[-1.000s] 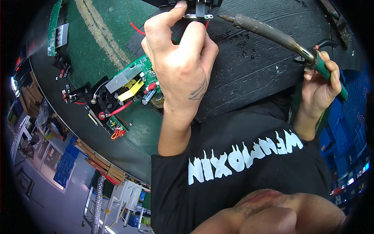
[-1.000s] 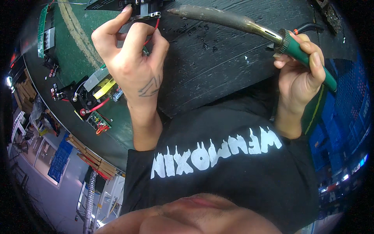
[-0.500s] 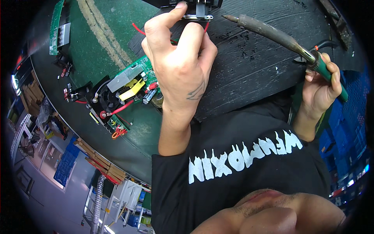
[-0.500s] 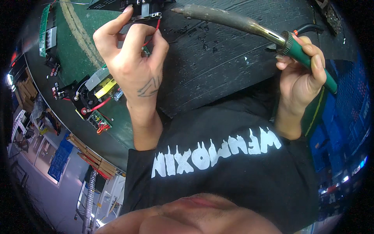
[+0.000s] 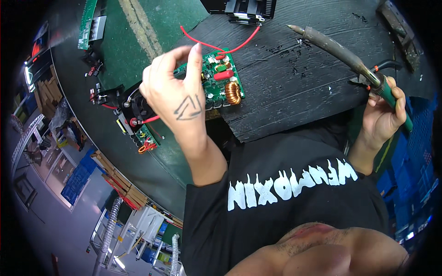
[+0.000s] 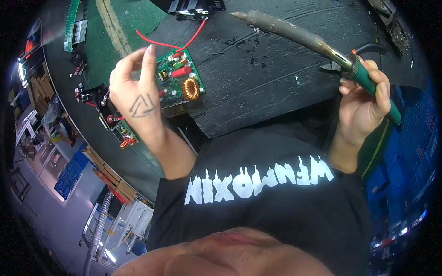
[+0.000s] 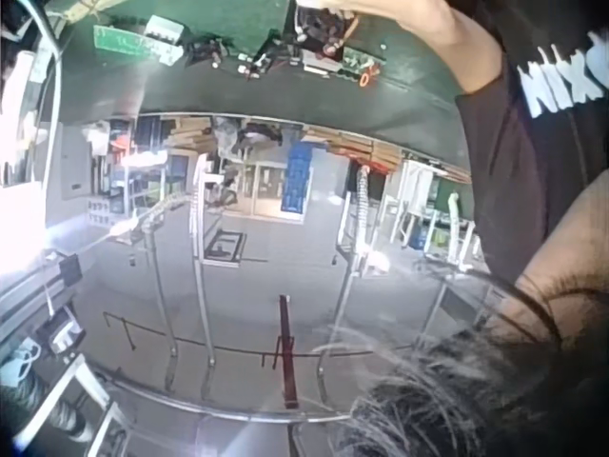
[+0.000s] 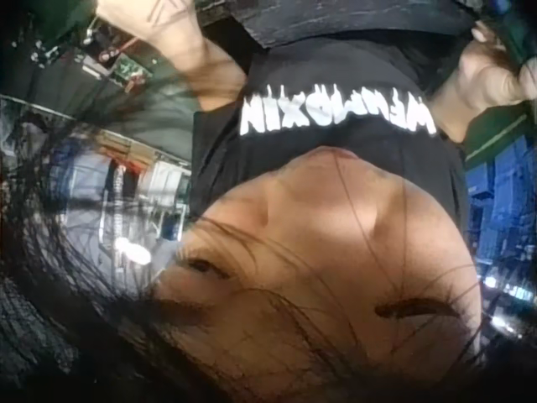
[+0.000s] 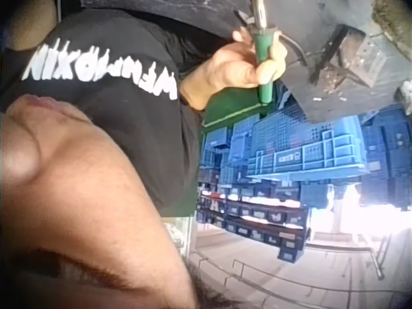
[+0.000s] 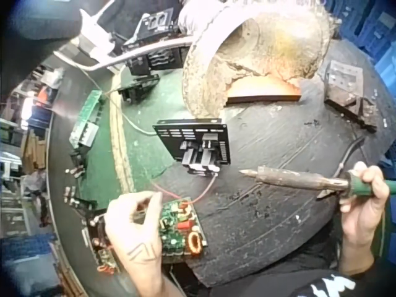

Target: Soldering wires to a circuit board and assembling the components into a plastic housing.

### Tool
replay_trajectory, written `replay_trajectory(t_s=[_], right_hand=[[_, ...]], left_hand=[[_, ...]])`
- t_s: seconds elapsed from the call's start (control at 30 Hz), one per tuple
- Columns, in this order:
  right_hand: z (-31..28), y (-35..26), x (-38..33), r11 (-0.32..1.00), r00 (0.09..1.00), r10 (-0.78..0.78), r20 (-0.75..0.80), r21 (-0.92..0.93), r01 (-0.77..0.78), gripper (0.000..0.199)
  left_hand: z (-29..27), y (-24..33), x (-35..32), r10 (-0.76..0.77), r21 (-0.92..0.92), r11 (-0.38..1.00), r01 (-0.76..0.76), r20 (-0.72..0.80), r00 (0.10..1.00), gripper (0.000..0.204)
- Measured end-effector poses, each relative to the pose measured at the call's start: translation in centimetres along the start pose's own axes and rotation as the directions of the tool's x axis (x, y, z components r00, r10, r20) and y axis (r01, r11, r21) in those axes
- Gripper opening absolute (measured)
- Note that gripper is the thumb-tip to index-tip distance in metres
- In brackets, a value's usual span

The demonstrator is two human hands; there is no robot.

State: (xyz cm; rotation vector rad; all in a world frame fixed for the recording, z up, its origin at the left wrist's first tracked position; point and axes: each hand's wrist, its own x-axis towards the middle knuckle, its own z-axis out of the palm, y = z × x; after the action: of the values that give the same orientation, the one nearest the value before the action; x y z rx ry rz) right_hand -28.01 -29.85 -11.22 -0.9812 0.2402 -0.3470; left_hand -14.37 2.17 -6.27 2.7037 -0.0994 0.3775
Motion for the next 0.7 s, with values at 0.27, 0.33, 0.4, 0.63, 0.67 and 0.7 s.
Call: replay_trajectory(t_s=[0.27, 0.33, 0.4, 0.63, 0.67, 0.7], right_hand=[[-0.2, -0.3, -0.3, 1.000, 1.000, -0.013, -0.019, 0.005, 0.013, 0.030], [-0.1, -0.3, -0.5, 1.000, 0.999, -0.020, -0.045, 0.004, 0.020, 0.030], [0.0, -0.1, -0.5, 1.000, 0.997, -0.024, -0.071, 0.001, 0.024, 0.030], [0.2, -0.2, -0.3, 1.000, 0.997, -0.009, -0.070, -0.013, 0.008, 0.031], [0.3, -0.2, -0.2, 1.000, 0.996, -0.016, -0.089, -0.018, 0.014, 0.031], [0.3, -0.3, -0.2, 1.000, 0.998, 0.001, -0.067, -0.016, -0.002, 0.031]], left_hand=[[2.5, 0.9, -0.8, 0.010, -0.493, 0.870, 0.028, 0.074, 0.997, 0.012], [2.4, 1.3, -1.0, 0.023, -0.618, 0.782, 0.078, 0.154, 0.988, 0.010], [2.3, 1.5, -0.9, 0.069, -0.605, 0.795, 0.045, 0.163, 0.984, 0.009], [5.8, 4.0, 2.5, 0.478, -0.593, 0.440, -0.675, -0.482, 0.735, 0.013], [5.5, 4.1, 2.3, 0.494, -0.605, 0.455, -0.653, -0.439, 0.750, 0.014], [5.7, 4.7, 2.5, 0.510, -0.614, 0.472, -0.632, -0.395, 0.764, 0.015]])
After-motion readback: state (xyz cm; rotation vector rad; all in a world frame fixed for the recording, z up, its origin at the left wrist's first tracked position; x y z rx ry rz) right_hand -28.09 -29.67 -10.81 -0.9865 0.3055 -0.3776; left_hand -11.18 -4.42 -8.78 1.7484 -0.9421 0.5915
